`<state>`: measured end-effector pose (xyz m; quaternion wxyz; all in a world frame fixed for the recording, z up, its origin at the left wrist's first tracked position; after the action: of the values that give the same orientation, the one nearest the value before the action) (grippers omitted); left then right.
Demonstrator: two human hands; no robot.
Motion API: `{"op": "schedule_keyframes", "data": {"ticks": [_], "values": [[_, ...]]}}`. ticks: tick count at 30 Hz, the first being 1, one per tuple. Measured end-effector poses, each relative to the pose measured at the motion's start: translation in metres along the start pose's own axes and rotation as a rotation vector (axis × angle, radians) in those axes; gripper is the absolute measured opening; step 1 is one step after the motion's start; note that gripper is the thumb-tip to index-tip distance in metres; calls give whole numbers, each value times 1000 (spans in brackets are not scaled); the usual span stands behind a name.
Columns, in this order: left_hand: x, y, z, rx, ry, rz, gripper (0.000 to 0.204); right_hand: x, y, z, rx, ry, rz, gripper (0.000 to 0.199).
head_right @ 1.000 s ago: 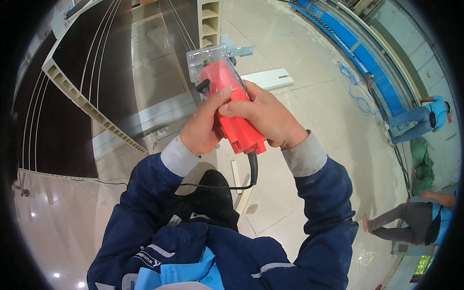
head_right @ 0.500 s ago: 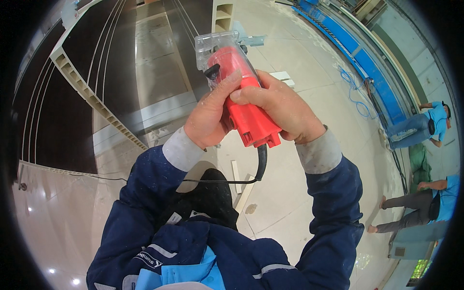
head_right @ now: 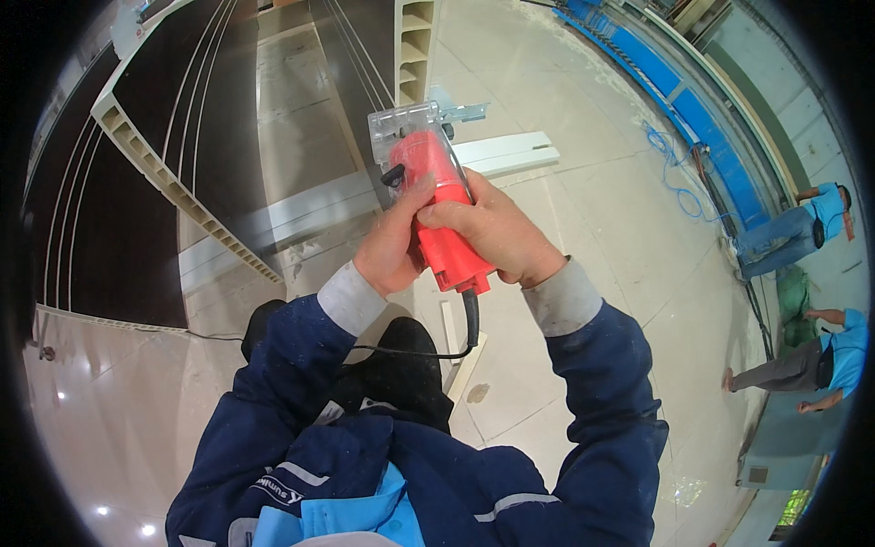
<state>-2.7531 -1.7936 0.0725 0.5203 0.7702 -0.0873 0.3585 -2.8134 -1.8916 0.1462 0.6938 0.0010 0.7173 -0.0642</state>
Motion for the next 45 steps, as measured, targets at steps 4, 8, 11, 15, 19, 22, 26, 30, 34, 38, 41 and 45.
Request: {"op": "schedule_keyframes", "data": {"ticks": [4, 8, 11, 15, 19, 22, 26, 30, 34, 38, 41, 45], "values": [[-22, -26, 8, 41, -41, -45, 59, 36, 1, 7, 6, -9, 9, 60], [-43, -50, 20, 53, -66, -53, 55, 72, -1, 13, -11, -69, 57, 65], [-55, -64, 28, 43, -87, -52, 53, 93, -4, 13, -5, -59, 108, 68], [-65, -75, 33, 65, -121, -63, 52, 106, -5, 14, 5, -36, 78, 67], [-67, -70, 26, 78, -151, -3, 53, 102, -7, 1, 13, -167, 11, 73], [-76, -48, 8, -18, -115, 262, 53, 106, -12, -38, 63, -234, 65, 79], [-90, -23, -17, -14, 37, 727, 50, 130, -12, -95, 185, -278, 135, 89], [-120, -13, -20, -111, -68, 590, 48, 164, -8, -130, 327, -205, 192, 96], [-141, -24, -16, -120, -310, 559, 49, 181, -6, -139, 356, -225, 258, 98], [-143, -33, -17, -92, -224, 531, 50, 190, 1, -138, 383, -243, 228, 99], [-146, -42, -22, -58, -199, 503, 54, 191, 8, -138, 366, -221, 146, 100], [-131, -62, -46, 92, 45, 760, 63, 188, 33, -121, 167, -240, 189, 104]]}}
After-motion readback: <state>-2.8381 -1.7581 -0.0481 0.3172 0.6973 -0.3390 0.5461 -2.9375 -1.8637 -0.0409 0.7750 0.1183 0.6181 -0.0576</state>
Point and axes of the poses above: each hand's wrist, its own z-axis towards the middle knuckle, its own y-axis out of the palm, x = y × z, the point moved 5 cm from there along z, towards the middle knuckle, and after that the axes turned 12 degrees about -y, right-handed, at the moved point
